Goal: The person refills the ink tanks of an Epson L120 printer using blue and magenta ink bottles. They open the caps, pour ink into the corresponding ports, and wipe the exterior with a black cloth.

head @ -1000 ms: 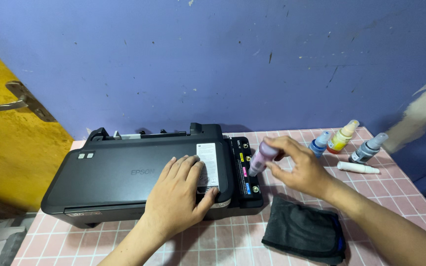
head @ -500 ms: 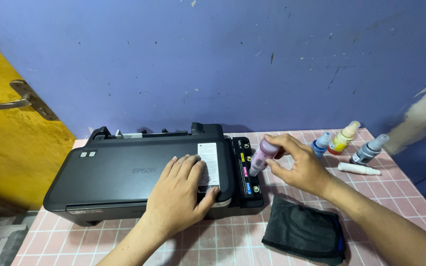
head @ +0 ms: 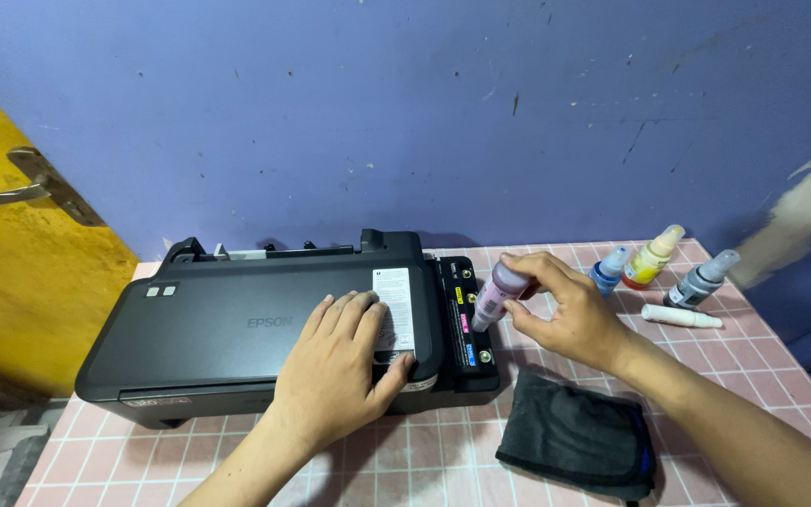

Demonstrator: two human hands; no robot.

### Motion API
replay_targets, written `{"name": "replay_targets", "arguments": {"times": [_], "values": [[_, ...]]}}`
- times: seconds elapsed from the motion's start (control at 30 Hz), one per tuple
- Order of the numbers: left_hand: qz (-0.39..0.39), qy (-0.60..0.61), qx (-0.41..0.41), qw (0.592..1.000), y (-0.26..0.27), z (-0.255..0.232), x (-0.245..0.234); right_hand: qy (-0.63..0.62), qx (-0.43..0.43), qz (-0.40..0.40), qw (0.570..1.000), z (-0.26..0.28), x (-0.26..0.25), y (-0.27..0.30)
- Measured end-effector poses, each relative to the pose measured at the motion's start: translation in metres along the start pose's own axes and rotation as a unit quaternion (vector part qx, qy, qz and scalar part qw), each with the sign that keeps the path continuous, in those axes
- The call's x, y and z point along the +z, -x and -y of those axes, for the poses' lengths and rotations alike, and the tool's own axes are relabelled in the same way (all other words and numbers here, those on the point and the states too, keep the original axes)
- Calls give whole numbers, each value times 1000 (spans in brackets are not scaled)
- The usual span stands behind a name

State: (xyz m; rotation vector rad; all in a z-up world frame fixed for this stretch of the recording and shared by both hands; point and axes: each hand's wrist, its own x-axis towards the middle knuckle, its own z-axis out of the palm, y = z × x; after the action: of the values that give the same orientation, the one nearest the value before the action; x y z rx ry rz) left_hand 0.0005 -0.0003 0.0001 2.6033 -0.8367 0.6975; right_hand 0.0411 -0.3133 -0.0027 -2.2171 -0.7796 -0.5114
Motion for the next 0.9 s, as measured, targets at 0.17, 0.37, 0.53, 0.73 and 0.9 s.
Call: {"name": "replay_targets", "arguments": {"times": [0.17,0.37,0.53,0.73,0.9], "values": [[4,-7,0,1000,0,1,1,-15,-78,31,996,-2,-1,0],[-1,-6,0,1000,0,0,2,0,-69,13,998,4,-4,4],[15,-7,-3,1000,-3,1,2,17,-39,19,999,10,-12,11],[4,-26,5,1000,-9,-9,-2,56,38,74,995,14,-30,21],[-67,-3,72,995,-7,-34,3,50,115,101,987,2,-30,34]]}}
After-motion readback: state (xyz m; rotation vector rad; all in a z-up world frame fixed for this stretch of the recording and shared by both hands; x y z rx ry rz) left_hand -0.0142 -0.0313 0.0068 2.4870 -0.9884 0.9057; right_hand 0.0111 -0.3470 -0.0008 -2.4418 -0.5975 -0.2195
